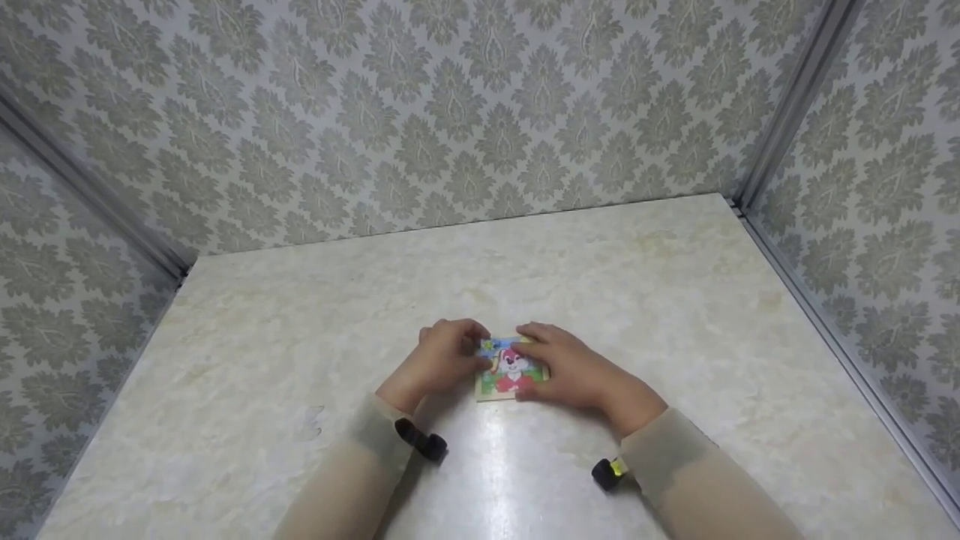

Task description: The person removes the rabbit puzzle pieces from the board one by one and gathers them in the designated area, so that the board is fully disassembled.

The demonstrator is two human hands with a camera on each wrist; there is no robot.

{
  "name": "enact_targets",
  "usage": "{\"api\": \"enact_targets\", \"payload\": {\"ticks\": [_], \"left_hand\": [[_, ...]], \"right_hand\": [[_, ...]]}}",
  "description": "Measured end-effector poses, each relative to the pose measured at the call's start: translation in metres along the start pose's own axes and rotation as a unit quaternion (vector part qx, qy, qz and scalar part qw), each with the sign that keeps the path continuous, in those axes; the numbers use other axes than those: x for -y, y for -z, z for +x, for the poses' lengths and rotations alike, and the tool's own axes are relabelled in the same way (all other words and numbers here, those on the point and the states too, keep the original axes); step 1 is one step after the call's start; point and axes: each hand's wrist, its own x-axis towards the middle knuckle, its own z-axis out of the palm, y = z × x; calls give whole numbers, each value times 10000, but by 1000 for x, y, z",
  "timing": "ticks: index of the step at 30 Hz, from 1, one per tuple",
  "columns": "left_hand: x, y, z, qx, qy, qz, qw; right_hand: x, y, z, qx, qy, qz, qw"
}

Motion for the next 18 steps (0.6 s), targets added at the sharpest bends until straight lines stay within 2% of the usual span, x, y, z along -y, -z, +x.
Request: {"api": "enact_targets", "payload": {"ticks": [5,7,13,18], "left_hand": [[8,7,-3,-231,48,-213,9995],[13,12,-7,-271,176,-371,9988],[35,37,-20,-492,643,-877,9928],[61,58,-30,-666,899,-1006,9886]], "right_hand": [[1,0,-1,-2,-87,-32,10000],[0,-2,-1,23,-131,-49,9999],[2,-2,0,14,-194,-20,9998],[3,0,1,-8,-224,-87,9997]]}}
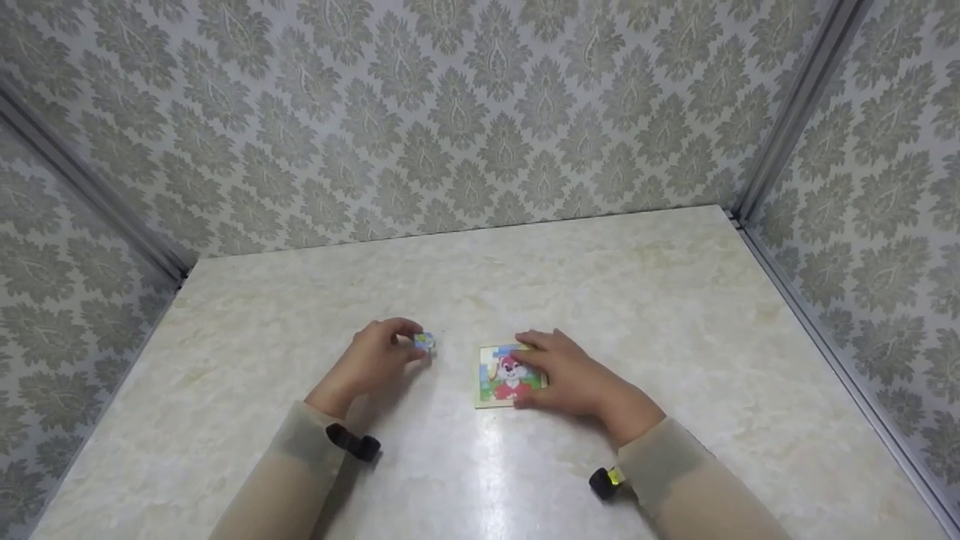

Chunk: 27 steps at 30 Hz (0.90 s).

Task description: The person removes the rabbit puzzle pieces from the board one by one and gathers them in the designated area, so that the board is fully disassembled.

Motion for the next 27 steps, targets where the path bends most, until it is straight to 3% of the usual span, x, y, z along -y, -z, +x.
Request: {"api": "enact_targets", "payload": {"ticks": [9,16,27], "left_hand": [[45,38,-8,-413,315,-211,9984],[72,47,-12,-453,460,-191,9977],[81,55,-8,-519,174,550,9970]], "right_hand": [[-2,-2,-2,-54,41,40,10000],[-1,-3,3,-71,157,62,9998],[-3,2,3,-81,192,0,9998]]}}
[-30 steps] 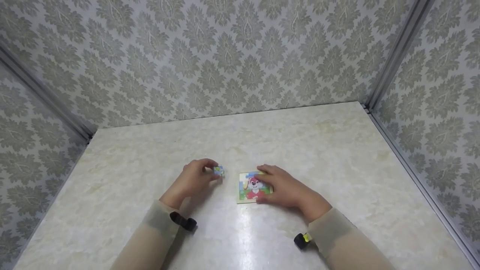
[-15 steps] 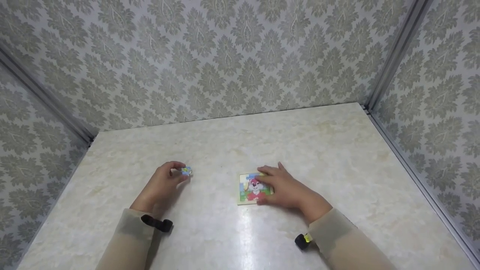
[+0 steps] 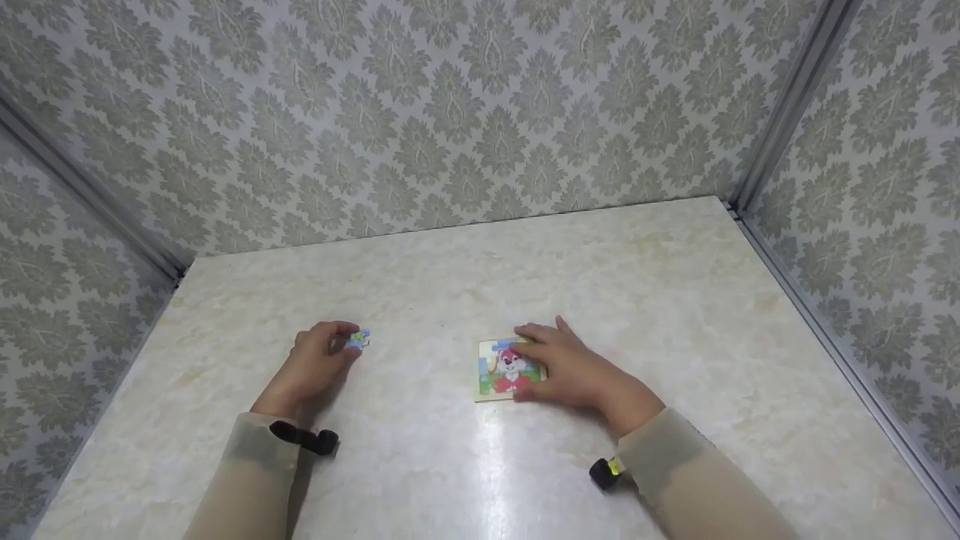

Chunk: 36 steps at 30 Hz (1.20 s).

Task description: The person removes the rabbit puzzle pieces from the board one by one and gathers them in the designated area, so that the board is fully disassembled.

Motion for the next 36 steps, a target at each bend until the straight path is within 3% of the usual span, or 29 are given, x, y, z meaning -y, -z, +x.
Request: {"api": "enact_targets", "payload": {"ticks": [11,15,18,20,25,27,32,36], "left_hand": [[1,-1,-1,101,16,148,9998],[-7,-2,-1,-5,102,6,9999],[-22,-9,-3,-120,40,-243,9996],[-35,-16,-5,-126,-167,-400,9990],[-70,-36,-7,283,-897,-767,9926],[-84,-47,-8,493,-1036,-886,9894],[-117,-78,-11,969,-1098,-723,9866],[-137,-97,-11,1100,-973,-496,9879]], "right_hand": [[1,-3,-3,-106,-51,-193,9997],[2,-3,-3,-127,-76,-186,9997],[2,-3,-3,-145,-62,-232,9996],[1,-3,-3,-150,-46,-273,9995],[2,-3,-2,-280,18,-487,9984],[2,-3,-1,-385,36,-562,9977],[3,-3,-1,-510,-45,-593,9969],[3,-3,-1,-534,-88,-639,9965]]}}
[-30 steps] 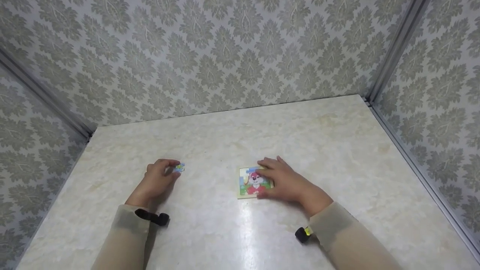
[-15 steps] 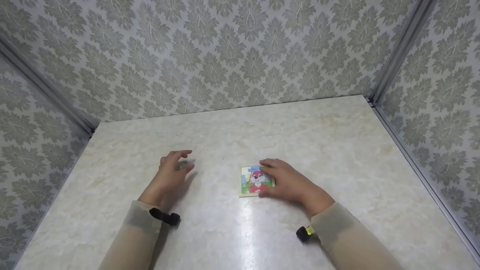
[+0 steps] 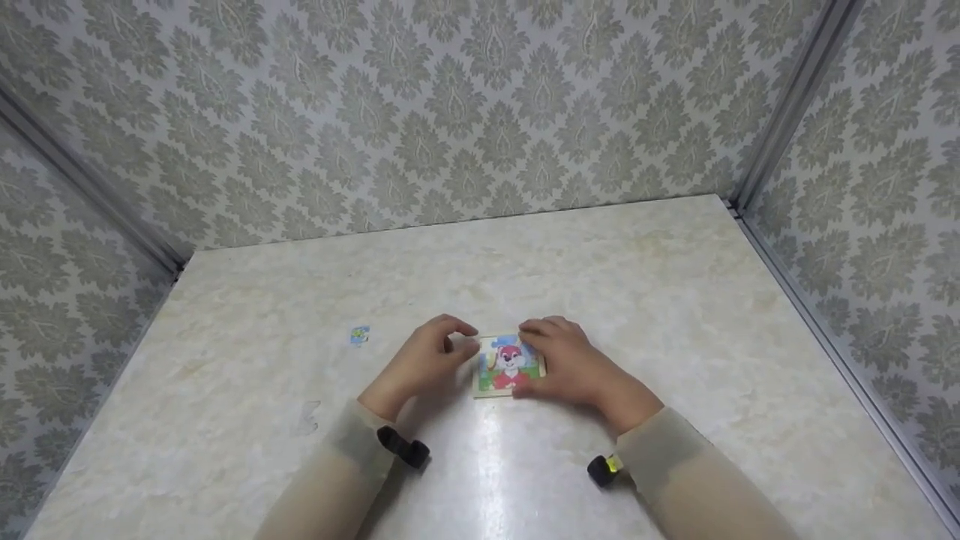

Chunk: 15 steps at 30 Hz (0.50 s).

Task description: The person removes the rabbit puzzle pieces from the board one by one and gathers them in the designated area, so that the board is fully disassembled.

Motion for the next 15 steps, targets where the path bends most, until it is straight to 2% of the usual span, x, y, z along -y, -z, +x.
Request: {"api": "enact_targets", "payload": {"ticks": [5,9,15], "left_hand": [[-11,-15,2,80,281,130,9995],[-17,-25,1,156,406,429,9981],[-24,-36,5,-122,453,577,9972]], "right_hand": [[0,-3,1,-36,90,41,9999],[-1,-5,-1,-9,104,5,9999],[-3,-4,-2,-95,165,-21,9998]]}}
